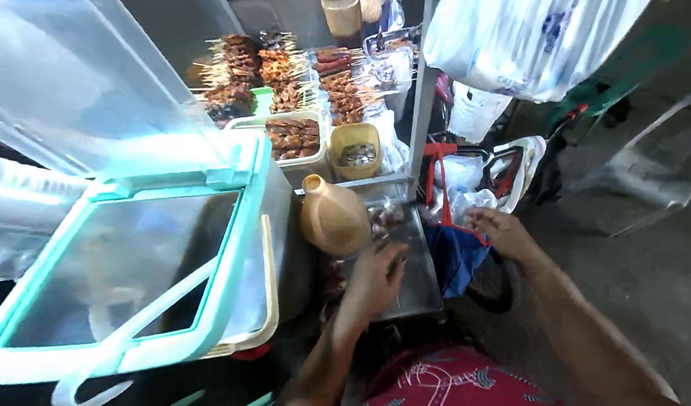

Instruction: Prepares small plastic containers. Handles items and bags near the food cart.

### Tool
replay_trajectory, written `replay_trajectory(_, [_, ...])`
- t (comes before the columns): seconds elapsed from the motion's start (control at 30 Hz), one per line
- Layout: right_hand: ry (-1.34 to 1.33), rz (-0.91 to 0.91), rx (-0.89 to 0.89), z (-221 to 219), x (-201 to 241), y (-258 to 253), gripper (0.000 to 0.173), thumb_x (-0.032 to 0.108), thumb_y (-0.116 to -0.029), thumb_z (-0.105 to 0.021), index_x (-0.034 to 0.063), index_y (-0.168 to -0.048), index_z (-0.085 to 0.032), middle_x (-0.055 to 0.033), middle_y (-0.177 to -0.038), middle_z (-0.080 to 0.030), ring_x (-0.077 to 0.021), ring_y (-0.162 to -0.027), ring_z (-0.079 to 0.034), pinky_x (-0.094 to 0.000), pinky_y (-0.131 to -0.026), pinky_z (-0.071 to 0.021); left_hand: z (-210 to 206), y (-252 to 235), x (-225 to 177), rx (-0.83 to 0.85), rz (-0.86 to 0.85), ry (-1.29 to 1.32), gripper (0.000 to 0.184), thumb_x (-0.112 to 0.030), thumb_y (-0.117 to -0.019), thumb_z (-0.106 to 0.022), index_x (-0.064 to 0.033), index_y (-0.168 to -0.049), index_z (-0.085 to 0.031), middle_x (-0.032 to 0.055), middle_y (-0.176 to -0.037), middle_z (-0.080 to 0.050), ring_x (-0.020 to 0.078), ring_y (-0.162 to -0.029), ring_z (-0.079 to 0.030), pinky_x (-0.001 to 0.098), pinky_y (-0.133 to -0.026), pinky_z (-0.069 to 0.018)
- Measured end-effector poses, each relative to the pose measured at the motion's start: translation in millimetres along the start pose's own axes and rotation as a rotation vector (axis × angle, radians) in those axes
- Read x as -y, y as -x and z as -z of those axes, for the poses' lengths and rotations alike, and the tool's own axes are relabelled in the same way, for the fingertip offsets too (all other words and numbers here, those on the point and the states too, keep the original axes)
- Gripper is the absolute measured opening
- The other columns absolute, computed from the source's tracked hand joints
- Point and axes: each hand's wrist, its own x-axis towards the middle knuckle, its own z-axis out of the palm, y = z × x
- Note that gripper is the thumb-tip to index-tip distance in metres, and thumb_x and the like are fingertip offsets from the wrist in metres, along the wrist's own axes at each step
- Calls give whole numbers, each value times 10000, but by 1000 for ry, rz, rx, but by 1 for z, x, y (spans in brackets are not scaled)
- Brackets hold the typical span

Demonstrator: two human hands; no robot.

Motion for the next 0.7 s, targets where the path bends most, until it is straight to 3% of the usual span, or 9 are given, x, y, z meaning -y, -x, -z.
replay_trajectory(0.13, [-108,93,-165,32,3,-92,332,111,-1093,-415,-61,-1316,-591,-190,-1191,-672,-200,-1035,-690,-386,-950,-569,-7,-90,7,-99,149,-201,264,-113,-992,-613,-29,-1221,-715,215,-1267,-661,395,-1237,-590,552,-1055,-463])
replay_trajectory(0.2, [-168,102,-193,39,11,-148,327,128,-1088,-437,-56,-1315,-586,-180,-1206,-662,-180,-1038,-683,-367,-951,-569,-7,-136,17,-118,301,-269,293,-136,-992,-625,-50,-1264,-693,223,-1361,-606,421,-1329,-513,598,-1123,-381])
replay_trajectory(0.27, [-142,67,-138,39,23,-208,324,127,-1080,-471,-54,-1324,-583,-186,-1214,-656,-186,-1047,-669,-357,-942,-557,-4,-176,35,-174,398,-281,305,-135,-956,-667,-31,-1241,-694,248,-1341,-608,461,-1307,-513,655,-1090,-374])
replay_trajectory(0.37, [132,73,79,25,35,-270,285,58,-1035,-539,-109,-1262,-580,-276,-1192,-644,-322,-1086,-653,-492,-969,-527,0,-221,64,-133,573,-287,390,-211,-887,-751,7,-1205,-694,270,-1357,-589,492,-1326,-483,720,-1046,-366])
replay_trajectory(0.43, [282,19,164,1,62,-284,306,46,-1006,-622,-110,-1267,-587,-273,-1251,-629,-309,-1168,-616,-437,-1039,-488,2,-243,86,-17,693,-299,484,-275,-873,-776,6,-1253,-671,284,-1411,-547,511,-1377,-428,753,-1043,-352])
replay_trajectory(0.47, [304,-98,200,-16,82,-287,331,69,-1039,-583,-127,-1303,-544,-275,-1309,-586,-296,-1216,-569,-395,-1069,-443,0,-248,94,41,725,-302,500,-289,-890,-770,5,-1279,-657,293,-1425,-535,522,-1391,-410,771,-1042,-336])
replay_trajectory(0.53, [291,-306,232,-44,103,-296,465,184,-1079,-550,-159,-1388,-492,-341,-1437,-510,-394,-1323,-522,-469,-1128,-394,-7,-250,103,117,769,-334,433,-283,-923,-734,-26,-1266,-675,274,-1395,-572,516,-1376,-436,788,-1044,-318])
replay_trajectory(0.6, [321,-392,338,-56,106,-310,608,371,-1095,-495,-133,-1433,-451,-356,-1465,-469,-452,-1334,-506,-538,-1119,-398,-15,-252,102,117,790,-394,312,-241,-930,-721,-27,-1157,-722,241,-1271,-652,479,-1294,-517,771,-1065,-290])
replay_trajectory(0.7, [261,-440,456,-71,81,-349,728,503,-1071,-477,-99,-1475,-412,-338,-1489,-449,-449,-1352,-483,-561,-1115,-389,-13,-254,91,138,826,-426,294,-268,-943,-704,-53,-1143,-720,207,-1174,-693,437,-1195,-593,743,-1059,-295])
